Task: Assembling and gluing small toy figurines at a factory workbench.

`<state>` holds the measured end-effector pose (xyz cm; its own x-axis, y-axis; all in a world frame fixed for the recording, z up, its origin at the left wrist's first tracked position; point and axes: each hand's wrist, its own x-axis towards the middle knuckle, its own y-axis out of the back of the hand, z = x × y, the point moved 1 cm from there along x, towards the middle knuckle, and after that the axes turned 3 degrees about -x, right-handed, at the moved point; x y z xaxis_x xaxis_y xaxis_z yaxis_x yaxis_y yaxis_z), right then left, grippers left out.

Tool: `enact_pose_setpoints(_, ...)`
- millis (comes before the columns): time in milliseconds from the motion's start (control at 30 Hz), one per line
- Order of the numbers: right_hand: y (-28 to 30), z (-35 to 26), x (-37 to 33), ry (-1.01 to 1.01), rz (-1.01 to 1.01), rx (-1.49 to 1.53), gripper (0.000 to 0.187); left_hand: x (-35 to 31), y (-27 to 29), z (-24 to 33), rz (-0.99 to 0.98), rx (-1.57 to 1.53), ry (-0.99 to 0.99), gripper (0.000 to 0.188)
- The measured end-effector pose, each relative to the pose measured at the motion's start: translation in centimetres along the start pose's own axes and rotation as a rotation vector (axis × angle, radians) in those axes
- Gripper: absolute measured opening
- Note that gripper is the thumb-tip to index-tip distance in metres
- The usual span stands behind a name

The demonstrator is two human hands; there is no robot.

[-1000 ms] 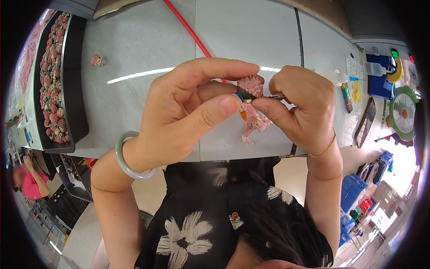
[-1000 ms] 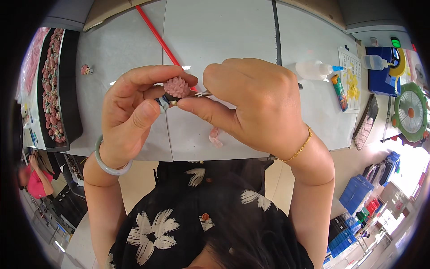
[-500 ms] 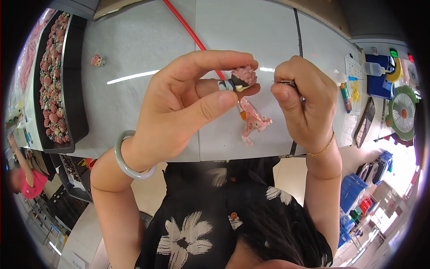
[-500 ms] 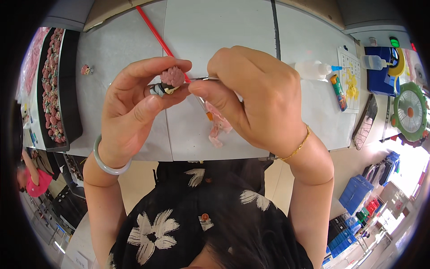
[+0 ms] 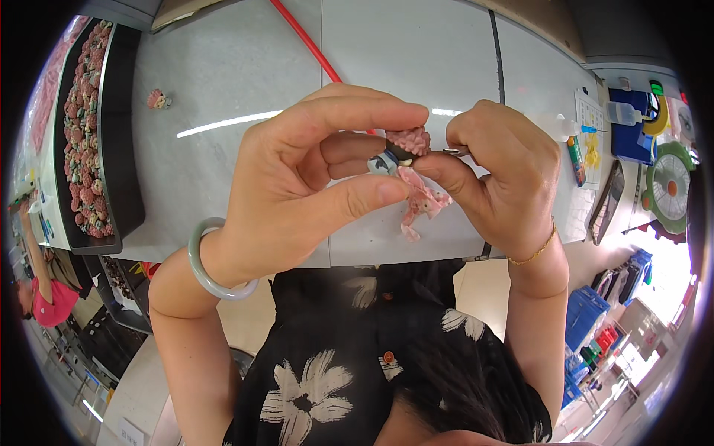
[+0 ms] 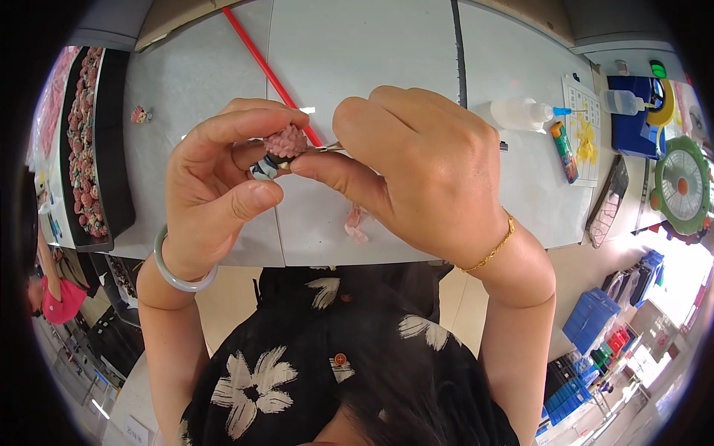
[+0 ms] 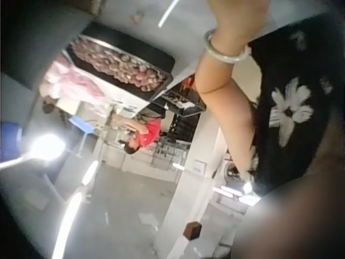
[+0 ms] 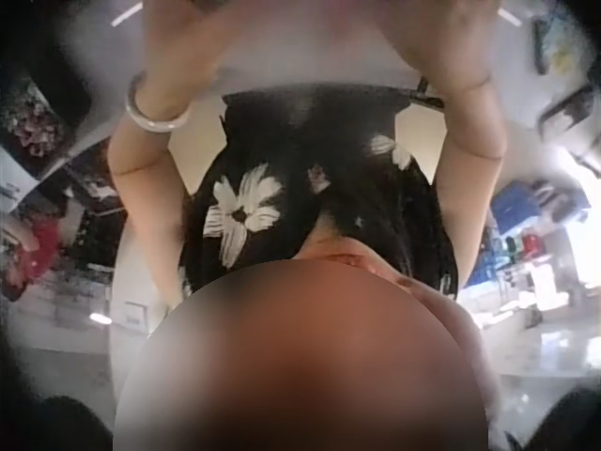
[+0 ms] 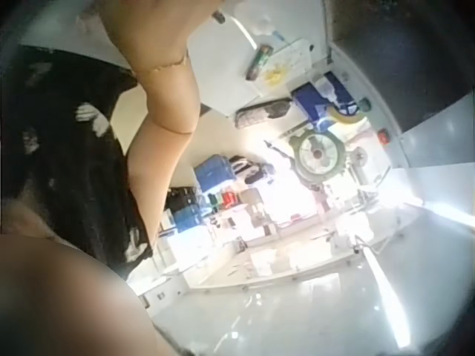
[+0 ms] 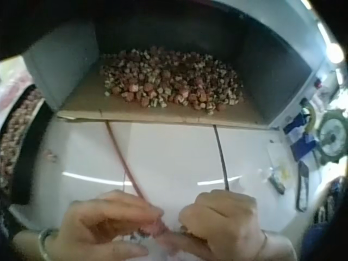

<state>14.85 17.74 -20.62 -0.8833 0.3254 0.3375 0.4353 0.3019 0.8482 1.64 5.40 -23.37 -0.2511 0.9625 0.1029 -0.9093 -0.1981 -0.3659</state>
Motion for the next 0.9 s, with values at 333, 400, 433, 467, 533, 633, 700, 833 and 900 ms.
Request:
enact_pose_setpoints(333, -0.11, 0.21, -0.08, -0.033, -0.070, 0.077, 0.032, 0.12, 0.05, -0.11, -0.018, 0.067, -0.015, 0.045)
enact_pose_setpoints(400, -0.14, 0.37, -0.03, -0.002, -0.057, 0.084, 0.032, 0.15, 0.02, -0.07, -0.028, 0.071, -0.006, 0.045)
enact_pose_setpoints(433, -0.08, 0.35, 0.02, 0.032, -0.045, 0.091, 0.032, 0.12, -0.02, 0.02, -0.026, 0.044, 0.009, 0.046)
enact_pose_setpoints(467, 0.02, 0.29, 0.03, 0.034, -0.045, 0.091, 0.032, 0.08, -0.07, 0.08, -0.024, 0.016, 0.022, 0.046)
enact_pose_setpoints(533, 0.24, 0.17, 0.01, 0.044, -0.010, 0.072, 0.032, 0.09, -0.15, 0.12, -0.010, 0.016, 0.022, 0.047)
enact_pose_setpoints(633, 0.15, 0.30, -0.05, 0.024, 0.006, 0.049, 0.034, 0.16, -0.26, 0.22, 0.016, -0.001, 0.042, 0.047)
enact_pose_setpoints(700, 0.06, 0.32, -0.01, 0.029, 0.001, 0.037, 0.034, 0.07, -0.26, 0.30, 0.033, -0.017, 0.062, 0.047)
enact_pose_setpoints(833, 0.03, 0.40, -0.08, 0.026, -0.030, -0.006, 0.036, 0.06, -0.39, 0.54, 0.043, -0.062, 0.109, 0.046)
enact_pose_setpoints(900, -0.09, 0.42, -0.13, 0.027, -0.029, -0.006, 0.036, 0.01, -0.40, 0.60, 0.058, -0.081, 0.142, 0.046)
